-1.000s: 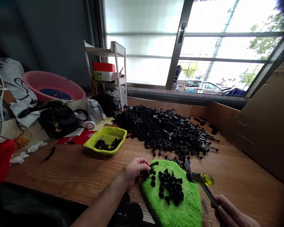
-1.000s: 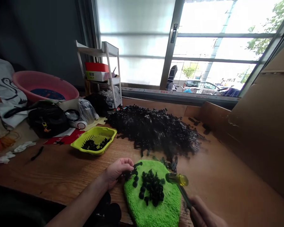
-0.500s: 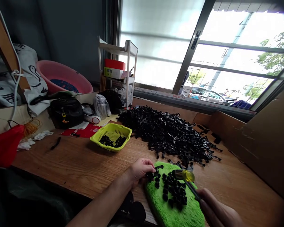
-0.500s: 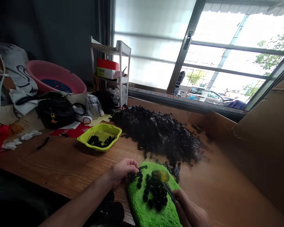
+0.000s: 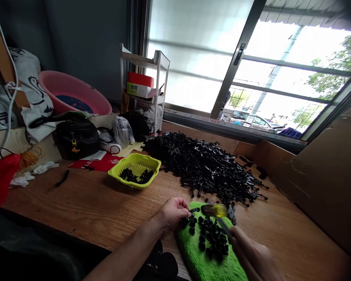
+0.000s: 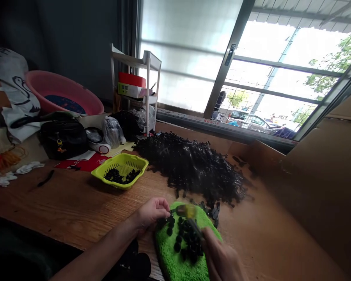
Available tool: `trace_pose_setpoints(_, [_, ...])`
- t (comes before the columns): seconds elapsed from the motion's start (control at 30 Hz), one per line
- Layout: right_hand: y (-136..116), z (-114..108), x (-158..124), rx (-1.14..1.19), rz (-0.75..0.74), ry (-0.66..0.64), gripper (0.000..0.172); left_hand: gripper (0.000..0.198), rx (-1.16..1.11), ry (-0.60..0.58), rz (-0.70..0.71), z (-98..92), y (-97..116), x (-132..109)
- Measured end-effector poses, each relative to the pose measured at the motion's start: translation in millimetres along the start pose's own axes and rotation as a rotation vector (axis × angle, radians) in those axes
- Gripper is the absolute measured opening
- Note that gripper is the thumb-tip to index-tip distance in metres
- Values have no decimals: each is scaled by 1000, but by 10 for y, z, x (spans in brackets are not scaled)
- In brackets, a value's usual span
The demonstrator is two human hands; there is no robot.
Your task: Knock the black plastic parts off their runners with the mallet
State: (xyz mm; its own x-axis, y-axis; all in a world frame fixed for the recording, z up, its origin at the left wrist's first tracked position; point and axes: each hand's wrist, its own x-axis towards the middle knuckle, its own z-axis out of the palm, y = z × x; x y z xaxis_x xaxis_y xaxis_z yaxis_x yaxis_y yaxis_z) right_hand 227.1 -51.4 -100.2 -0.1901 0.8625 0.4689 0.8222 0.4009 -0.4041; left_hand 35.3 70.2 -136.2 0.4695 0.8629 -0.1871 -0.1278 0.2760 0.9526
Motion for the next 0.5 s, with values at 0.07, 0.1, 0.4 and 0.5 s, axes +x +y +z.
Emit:
trace_pose_setpoints(0.07, [76,42,-9,-42,-20,-108,23,15,2,-3,15,1,2,3])
trace_pose_setpoints(0.1, [92,43,-11,-29,-6,-128,22,15,4,-5,23,0,0,9])
trace_pose_setpoints(0.4, [27,60,-18,-27,165,-192,29,16,29,-19,80,-31,-55,68])
trace_pose_setpoints(0.5, [27,84,-19,73,211,-82,24,14,36,-17,96,-42,-79,72])
